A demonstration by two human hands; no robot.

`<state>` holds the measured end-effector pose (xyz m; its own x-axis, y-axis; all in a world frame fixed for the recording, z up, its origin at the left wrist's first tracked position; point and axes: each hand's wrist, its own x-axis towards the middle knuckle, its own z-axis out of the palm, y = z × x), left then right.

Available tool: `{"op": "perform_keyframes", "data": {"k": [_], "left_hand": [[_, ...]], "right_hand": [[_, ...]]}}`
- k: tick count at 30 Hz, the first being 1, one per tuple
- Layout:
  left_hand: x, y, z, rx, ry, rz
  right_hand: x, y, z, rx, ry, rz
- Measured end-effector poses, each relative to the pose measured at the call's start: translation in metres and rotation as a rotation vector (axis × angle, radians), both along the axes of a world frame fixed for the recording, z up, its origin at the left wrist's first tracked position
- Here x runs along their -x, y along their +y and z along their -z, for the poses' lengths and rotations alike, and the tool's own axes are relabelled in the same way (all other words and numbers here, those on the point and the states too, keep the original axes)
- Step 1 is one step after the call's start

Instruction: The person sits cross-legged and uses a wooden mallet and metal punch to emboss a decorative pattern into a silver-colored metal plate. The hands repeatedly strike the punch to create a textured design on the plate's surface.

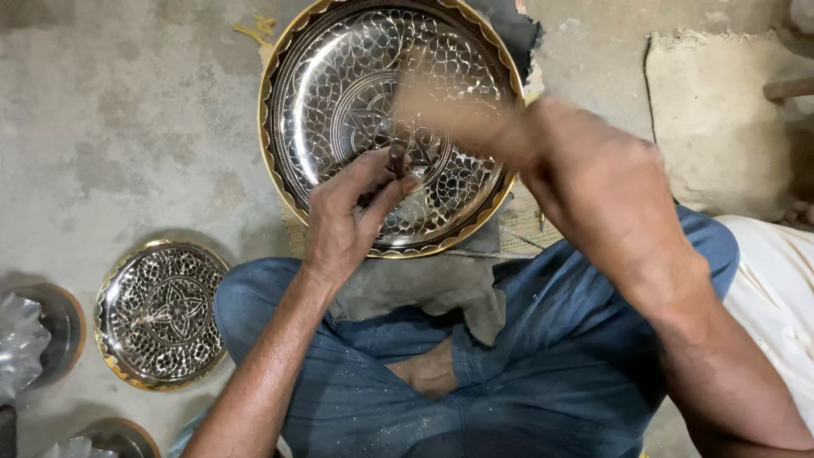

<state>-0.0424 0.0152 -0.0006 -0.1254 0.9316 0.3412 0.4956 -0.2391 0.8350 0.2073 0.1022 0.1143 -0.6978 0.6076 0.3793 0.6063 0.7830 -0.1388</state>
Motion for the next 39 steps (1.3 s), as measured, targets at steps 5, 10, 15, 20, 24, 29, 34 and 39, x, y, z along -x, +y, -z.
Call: {"op": "perform_keyframes", "data": {"k": [5,10,15,20,24,29,34,39], "left_hand": [[0.0,0.002,0.001,-0.041,0.07,-0.007],[0.0,-0.001,-0.003,0.061,0.09,-0.049],[-0.001,0.0,-0.004,-0.05,0.093,-0.013],[-0.002,-0.002,-0.006,0.006,0.076,-0.025],[-0.001,-0.001,-0.007,-0.032,0.091,0.005],[0.0,0.001,-0.002,-0.044,0.105,-0.014],[0.001,0.003,-0.002,-0.054,0.097,0.004],[-0.002,-0.002,-0.009,-0.02,0.04,0.002]], "right_hand": [[-0.003,-0.001,0.004,0.298,0.31,0.118],[0.001,0.004,0.007,-0.223,-0.103,-0.04],[0.003,0.005,0.012,0.414,0.521,0.103],[-0.002,0.004,0.01,-0.129,-0.104,0.027],[-0.002,0.004,0.01,0.408,0.552,-0.009],[-0.003,0.002,0.011,-0.091,-0.022,-0.009],[-0.001,0.0,0.01,0.285,0.161,0.035],[-0.001,-0.002,0.008,0.266,0.294,0.007]]}}
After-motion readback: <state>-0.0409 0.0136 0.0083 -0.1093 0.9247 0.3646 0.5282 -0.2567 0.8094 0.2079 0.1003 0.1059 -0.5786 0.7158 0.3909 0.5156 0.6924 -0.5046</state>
